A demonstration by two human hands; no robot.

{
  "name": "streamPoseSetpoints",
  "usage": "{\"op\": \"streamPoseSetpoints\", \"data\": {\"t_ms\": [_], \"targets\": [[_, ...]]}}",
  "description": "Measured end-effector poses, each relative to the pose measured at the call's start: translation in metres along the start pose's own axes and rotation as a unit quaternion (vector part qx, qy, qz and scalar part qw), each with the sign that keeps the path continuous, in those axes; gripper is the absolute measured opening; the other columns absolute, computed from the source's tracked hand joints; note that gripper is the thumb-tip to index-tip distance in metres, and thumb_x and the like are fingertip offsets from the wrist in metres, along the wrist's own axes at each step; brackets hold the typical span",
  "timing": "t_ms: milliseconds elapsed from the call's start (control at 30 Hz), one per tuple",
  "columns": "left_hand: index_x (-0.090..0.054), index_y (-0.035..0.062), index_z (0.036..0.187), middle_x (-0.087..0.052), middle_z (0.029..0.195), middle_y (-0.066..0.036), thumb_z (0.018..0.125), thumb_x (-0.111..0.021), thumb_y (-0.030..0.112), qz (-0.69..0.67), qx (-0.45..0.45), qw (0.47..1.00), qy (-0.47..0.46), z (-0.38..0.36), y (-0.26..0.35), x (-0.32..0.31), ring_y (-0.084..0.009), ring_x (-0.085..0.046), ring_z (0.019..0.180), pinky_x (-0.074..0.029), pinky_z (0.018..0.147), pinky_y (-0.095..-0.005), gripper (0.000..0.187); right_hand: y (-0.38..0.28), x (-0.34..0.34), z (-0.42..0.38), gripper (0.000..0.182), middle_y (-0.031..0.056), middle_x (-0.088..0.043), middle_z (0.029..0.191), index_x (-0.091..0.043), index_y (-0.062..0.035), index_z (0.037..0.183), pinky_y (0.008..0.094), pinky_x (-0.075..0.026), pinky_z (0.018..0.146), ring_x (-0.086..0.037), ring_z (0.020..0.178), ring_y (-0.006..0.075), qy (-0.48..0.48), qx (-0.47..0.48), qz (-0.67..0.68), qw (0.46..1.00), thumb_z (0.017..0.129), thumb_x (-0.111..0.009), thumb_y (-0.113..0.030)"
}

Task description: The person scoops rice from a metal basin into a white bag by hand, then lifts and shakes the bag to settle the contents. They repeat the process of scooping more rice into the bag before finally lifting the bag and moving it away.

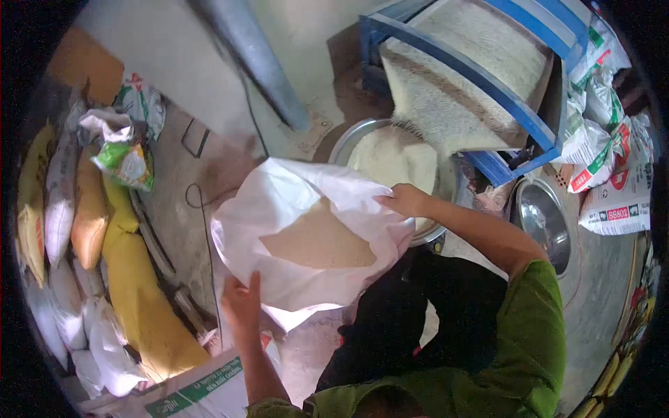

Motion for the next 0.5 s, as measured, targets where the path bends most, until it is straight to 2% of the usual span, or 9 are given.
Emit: {"op": "streamPoseSetpoints", "data": {"t_ms": [67,167,267,300,333,367,400,467,500], "targets": [[-0.051,0.0008,0.076,-0.049,0.068,-0.01,0.071,-0.059,0.015,0.018,-0.171,0.97,0.169,0.007,0.027,0.012,-0.0177,-0.047,0.061,-0.038,0.056,-0.0318,0.016,0.04,0.001,0.005,0.057,0.0213,-0.055,0.066,-0.056,0.005,0.07,0.0366,-0.044,0.059,-0.055,0.061,0.0315,0.004,-0.034,-0.012,0.999,0.075,-0.043,-0.05],[-0.051,0.0015,0.078,-0.05,0.071,-0.009,0.063,-0.061,0.005,-0.16,-0.286,0.936,0.131,0.004,0.122,0.006,-0.0171,-0.048,0.064,-0.039,0.059,-0.029,0.019,0.089,0.001,0.009,0.062,0.0176,-0.055,0.063,-0.056,0.0053,0.071,0.0336,-0.044,0.053,-0.056,0.056,0.0259,-0.01,-0.086,0.126,0.988,0.071,-0.047,-0.056],[-0.049,-0.0006,0.075,-0.05,0.068,-0.012,0.073,-0.051,0.007,-0.269,-0.413,0.854,-0.165,0.022,0.202,-0.078,-0.0181,-0.05,0.065,-0.039,0.06,-0.0272,0.008,0.128,-0.002,0.02,0.066,0.0149,-0.056,0.064,-0.055,0.006,0.076,0.0313,-0.044,0.049,-0.056,0.054,0.0225,-0.041,-0.093,0.258,0.961,0.068,-0.049,-0.059],[-0.049,-0.002,0.074,-0.051,0.065,-0.015,0.076,-0.049,0.013,-0.302,-0.369,0.836,-0.27,0.029,0.224,-0.119,-0.0222,-0.051,0.063,-0.04,0.061,-0.0301,0.015,0.143,-0.007,0.024,0.065,0.0154,-0.056,0.066,-0.054,0.0062,0.079,0.0316,-0.044,0.052,-0.056,0.057,0.0231,0.013,-0.09,0.287,0.953,0.067,-0.05,-0.058],[-0.051,-0.0027,0.076,-0.053,0.066,-0.017,0.076,-0.048,0.014,-0.212,-0.396,0.843,-0.296,0.045,0.237,-0.167,-0.0278,-0.054,0.067,-0.041,0.062,-0.0343,0.017,0.162,-0.011,0.031,0.065,0.0158,-0.056,0.069,-0.053,0.0064,0.082,0.0319,-0.044,0.055,-0.057,0.06,0.0237,0.069,-0.088,0.314,0.943,0.067,-0.05,-0.057],[-0.053,-0.0016,0.076,-0.054,0.07,-0.019,0.075,-0.045,0.012,-0.095,-0.457,0.849,-0.246,0.072,0.238,-0.234,-0.0321,-0.054,0.073,-0.041,0.065,-0.0384,0.016,0.193,-0.026,0.048,0.055,0.0157,-0.057,0.075,-0.053,0.0045,0.086,0.0336,-0.044,0.063,-0.057,0.07,0.025,0.128,-0.13,0.268,0.946,0.068,-0.056,-0.047],[-0.053,-0.0019,0.074,-0.054,0.071,-0.021,0.074,-0.044,0.011,-0.073,-0.418,0.879,-0.216,0.093,0.241,-0.284,-0.0333,-0.054,0.073,-0.041,0.066,-0.0397,0.016,0.213,-0.037,0.056,0.055,0.0157,-0.057,0.075,-0.053,0.0045,0.086,0.0336,-0.044,0.063,-0.057,0.07,0.025,0.133,-0.132,0.274,0.943,0.068,-0.056,-0.047],[-0.053,-0.0022,0.072,-0.054,0.071,-0.022,0.072,-0.044,0.01,-0.052,-0.385,0.903,-0.186,0.122,0.242,-0.351,-0.0344,-0.054,0.074,-0.041,0.066,-0.041,0.015,0.244,-0.049,0.066,0.038,0.0149,-0.058,0.079,-0.054,0.0014,0.089,0.0354,-0.043,0.069,-0.056,0.077,0.0262,0.307,-0.155,0.141,0.928,0.068,-0.058,-0.03],[-0.053,-0.0027,0.073,-0.054,0.071,-0.024,0.072,-0.046,0.011,-0.063,-0.333,0.931,-0.14,0.132,0.242,-0.373,-0.0355,-0.053,0.073,-0.041,0.066,-0.0415,0.015,0.252,-0.052,0.072,0.038,0.0149,-0.058,0.079,-0.054,0.0014,0.089,0.0354,-0.043,0.069,-0.056,0.077,0.0262,0.31,-0.16,0.143,0.926,0.068,-0.058,-0.03]]}}
Point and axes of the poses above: each hand's wrist, its own z-axis towards the middle knuckle, its own x-axis out of the back of the hand, y = z × x, the point moved 1 cm from there along z, towards the middle knuckle
